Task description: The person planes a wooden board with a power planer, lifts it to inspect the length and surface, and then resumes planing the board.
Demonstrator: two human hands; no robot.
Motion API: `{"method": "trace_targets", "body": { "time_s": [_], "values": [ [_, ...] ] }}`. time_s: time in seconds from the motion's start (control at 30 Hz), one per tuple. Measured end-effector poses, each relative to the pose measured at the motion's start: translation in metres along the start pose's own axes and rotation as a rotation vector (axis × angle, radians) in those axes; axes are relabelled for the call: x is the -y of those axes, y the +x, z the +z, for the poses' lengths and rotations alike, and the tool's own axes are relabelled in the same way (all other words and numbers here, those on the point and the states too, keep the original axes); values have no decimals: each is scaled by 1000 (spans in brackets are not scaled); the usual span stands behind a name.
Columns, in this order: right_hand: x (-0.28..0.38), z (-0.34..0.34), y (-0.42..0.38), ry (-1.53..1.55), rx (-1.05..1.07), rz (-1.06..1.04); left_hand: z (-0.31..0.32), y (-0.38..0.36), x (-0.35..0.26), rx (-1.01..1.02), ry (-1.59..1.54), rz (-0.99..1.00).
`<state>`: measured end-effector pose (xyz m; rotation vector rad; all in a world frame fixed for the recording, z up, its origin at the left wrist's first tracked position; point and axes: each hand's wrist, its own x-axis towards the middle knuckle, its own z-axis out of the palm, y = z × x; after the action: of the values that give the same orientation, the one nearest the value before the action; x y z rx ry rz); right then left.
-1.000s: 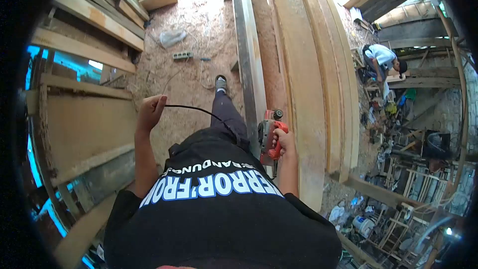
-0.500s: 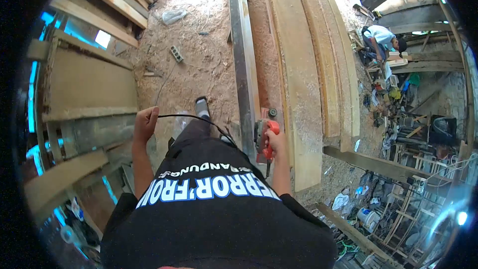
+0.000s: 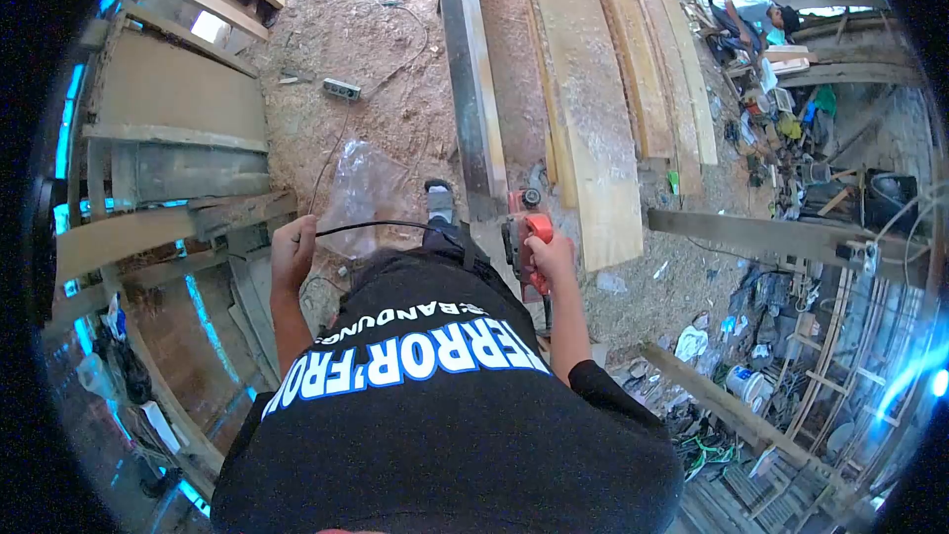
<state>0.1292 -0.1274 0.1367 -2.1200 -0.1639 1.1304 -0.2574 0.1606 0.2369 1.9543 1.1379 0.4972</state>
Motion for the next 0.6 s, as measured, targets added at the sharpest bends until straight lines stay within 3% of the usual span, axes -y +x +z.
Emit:
{"method": "trace_targets", "body": {
  "time_s": [0.1,0.17,0.23,0.33,0.6],
  "values": [
    [-47,-2,-37,-69,-91,-83,17,-54,14,-64,-48,39],
    [-77,1,-47,-109,-125,-137,26,-92,27,9,33,46],
    [-90,3,-63,34,-117,14,33,-127,28,26,-51,30],
    [-123,9,-78,-87,-148,15,37,-171,24,-70,-56,56],
    [-129,31,-85,137,-172,-19,38,-206,11,-10,-7,19]
  ]
}}
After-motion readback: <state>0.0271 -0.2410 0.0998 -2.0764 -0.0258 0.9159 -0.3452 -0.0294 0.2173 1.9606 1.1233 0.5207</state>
